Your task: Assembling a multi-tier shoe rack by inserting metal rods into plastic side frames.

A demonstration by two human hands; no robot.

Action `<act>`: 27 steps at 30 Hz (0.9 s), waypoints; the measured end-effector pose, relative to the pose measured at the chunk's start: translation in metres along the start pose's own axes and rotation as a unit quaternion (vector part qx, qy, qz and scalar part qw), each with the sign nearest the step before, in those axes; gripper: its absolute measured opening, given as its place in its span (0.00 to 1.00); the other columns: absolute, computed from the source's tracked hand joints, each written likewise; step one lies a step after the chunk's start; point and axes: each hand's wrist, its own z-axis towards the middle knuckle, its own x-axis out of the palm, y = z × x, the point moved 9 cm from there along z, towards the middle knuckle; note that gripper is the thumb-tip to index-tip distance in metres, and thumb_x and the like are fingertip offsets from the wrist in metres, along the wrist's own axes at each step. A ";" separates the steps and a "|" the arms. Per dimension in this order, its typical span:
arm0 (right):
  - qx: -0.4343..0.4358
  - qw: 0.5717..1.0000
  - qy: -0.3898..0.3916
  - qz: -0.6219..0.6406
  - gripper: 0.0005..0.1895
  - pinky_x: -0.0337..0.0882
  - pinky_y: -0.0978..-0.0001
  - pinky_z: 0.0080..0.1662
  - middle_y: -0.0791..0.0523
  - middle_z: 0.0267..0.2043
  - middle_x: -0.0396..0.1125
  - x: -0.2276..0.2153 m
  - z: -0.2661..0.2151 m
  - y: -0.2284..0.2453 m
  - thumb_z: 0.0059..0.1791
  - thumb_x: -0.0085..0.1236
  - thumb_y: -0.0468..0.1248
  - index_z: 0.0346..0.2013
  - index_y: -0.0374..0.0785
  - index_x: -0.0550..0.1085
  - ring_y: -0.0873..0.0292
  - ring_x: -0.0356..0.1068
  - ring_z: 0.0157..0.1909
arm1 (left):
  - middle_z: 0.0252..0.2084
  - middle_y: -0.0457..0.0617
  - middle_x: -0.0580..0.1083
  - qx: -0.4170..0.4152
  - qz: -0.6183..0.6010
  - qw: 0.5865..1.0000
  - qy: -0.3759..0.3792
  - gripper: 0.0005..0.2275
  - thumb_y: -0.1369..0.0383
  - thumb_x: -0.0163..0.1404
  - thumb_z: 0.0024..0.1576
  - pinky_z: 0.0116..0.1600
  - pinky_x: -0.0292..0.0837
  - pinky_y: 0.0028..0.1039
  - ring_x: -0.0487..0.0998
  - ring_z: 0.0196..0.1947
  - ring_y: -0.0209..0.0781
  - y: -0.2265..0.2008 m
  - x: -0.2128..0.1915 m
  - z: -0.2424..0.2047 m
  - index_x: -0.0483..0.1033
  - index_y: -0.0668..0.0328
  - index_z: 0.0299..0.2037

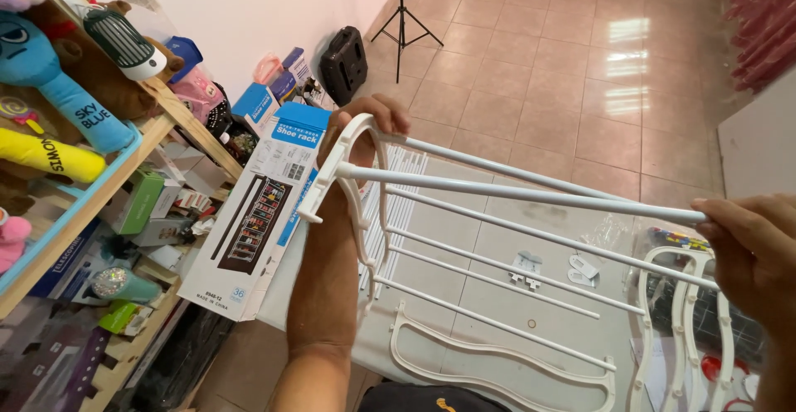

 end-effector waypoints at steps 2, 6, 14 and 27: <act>0.001 1.000 -0.004 0.012 0.11 0.65 0.56 0.45 0.42 0.41 0.71 0.001 -0.009 -0.005 0.59 0.56 0.31 0.52 0.24 0.80 0.46 0.66 0.39 | 0.39 0.54 0.73 -0.019 -0.009 1.000 -0.004 0.19 0.53 0.38 0.69 0.48 0.72 0.30 0.75 0.40 0.44 0.002 0.000 0.001 0.74 0.61 0.39; -0.020 1.000 0.008 0.012 0.14 0.66 0.57 0.43 0.40 0.42 0.71 0.005 -0.023 -0.017 0.59 0.52 0.32 0.53 0.22 0.78 0.46 0.67 0.38 | 0.28 0.48 0.66 -0.073 0.012 0.995 -0.063 0.20 0.49 0.44 0.65 0.34 0.63 0.24 0.68 0.27 0.39 0.002 0.000 -0.002 0.71 0.60 0.34; 0.021 0.999 0.024 0.016 0.16 0.67 0.58 0.42 0.38 0.45 0.69 0.002 -0.033 -0.015 0.60 0.48 0.34 0.57 0.25 0.75 0.44 0.68 0.38 | 0.21 0.45 0.61 -0.047 0.071 0.991 -0.103 0.19 0.51 0.46 0.55 0.33 0.56 0.26 0.59 0.23 0.37 -0.030 0.018 0.005 0.63 0.56 0.22; -0.039 0.998 -0.002 -0.039 0.16 0.69 0.51 0.51 0.39 0.49 0.71 -0.012 -0.010 0.053 0.59 0.53 0.33 0.57 0.23 0.76 0.43 0.68 0.43 | 0.19 0.40 0.57 -0.066 0.151 0.977 -0.133 0.22 0.47 0.49 0.51 0.30 0.46 0.24 0.53 0.21 0.31 -0.029 0.037 0.006 0.60 0.55 0.19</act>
